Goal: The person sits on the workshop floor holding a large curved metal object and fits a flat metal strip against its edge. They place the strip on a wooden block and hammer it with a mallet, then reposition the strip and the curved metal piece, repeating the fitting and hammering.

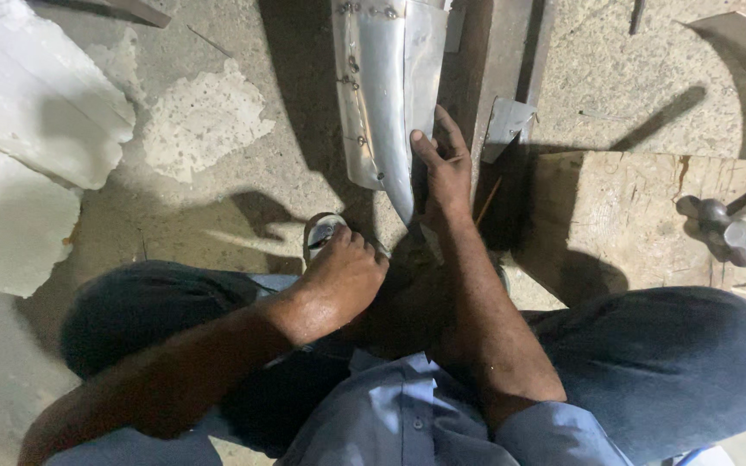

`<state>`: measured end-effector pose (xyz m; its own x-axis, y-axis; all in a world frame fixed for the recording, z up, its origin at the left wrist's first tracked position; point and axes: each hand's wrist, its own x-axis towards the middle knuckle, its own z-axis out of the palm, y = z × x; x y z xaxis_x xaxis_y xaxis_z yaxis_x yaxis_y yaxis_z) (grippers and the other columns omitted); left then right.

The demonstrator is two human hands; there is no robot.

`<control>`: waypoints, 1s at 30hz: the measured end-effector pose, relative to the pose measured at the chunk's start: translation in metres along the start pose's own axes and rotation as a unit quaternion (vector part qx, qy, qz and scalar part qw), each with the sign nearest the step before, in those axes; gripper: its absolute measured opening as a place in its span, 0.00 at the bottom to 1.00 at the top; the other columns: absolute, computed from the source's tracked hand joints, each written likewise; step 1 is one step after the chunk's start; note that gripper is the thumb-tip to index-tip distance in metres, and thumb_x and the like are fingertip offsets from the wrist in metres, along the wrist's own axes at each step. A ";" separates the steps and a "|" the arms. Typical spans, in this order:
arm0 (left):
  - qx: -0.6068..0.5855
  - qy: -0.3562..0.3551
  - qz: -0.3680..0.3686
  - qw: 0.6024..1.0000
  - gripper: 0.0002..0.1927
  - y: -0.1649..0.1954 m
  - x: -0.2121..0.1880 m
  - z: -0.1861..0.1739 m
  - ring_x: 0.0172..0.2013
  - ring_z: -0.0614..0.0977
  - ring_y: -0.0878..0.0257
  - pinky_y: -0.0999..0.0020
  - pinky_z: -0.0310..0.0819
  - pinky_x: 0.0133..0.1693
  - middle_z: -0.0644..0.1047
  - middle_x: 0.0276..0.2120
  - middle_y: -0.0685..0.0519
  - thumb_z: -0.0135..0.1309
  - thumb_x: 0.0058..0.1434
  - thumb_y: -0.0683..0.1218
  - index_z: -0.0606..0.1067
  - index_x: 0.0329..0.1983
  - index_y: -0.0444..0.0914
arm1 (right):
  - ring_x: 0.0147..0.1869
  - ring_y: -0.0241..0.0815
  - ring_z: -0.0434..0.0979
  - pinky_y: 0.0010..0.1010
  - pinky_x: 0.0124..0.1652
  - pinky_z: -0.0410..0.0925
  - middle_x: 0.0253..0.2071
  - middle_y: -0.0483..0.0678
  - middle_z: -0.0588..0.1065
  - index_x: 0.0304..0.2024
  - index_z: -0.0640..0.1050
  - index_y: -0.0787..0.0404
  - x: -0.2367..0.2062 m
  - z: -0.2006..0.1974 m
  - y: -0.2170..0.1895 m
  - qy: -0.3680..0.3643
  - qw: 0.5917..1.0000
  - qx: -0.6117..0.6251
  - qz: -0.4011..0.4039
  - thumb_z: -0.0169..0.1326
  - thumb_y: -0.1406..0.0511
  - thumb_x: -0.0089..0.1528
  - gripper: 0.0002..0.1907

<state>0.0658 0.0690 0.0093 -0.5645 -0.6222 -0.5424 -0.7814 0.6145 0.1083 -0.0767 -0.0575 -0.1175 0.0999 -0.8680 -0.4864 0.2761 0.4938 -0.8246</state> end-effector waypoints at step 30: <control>-0.030 -0.098 -0.011 0.995 0.18 0.010 0.055 -0.027 0.50 0.80 0.50 0.50 0.66 0.56 0.81 0.44 0.44 0.53 0.64 0.51 0.75 0.52 0.37 | 0.49 0.40 0.83 0.31 0.49 0.78 0.47 0.54 0.80 0.71 0.65 0.61 0.024 -0.041 0.008 -0.027 0.998 0.047 -0.042 0.68 0.70 0.58 0.41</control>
<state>0.0202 0.0281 0.0032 -0.4879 -0.5253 -0.6971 -0.8111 0.5680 0.1397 -0.1117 -0.0724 -0.1477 0.1239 -0.9092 -0.3975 0.3744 0.4138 -0.8298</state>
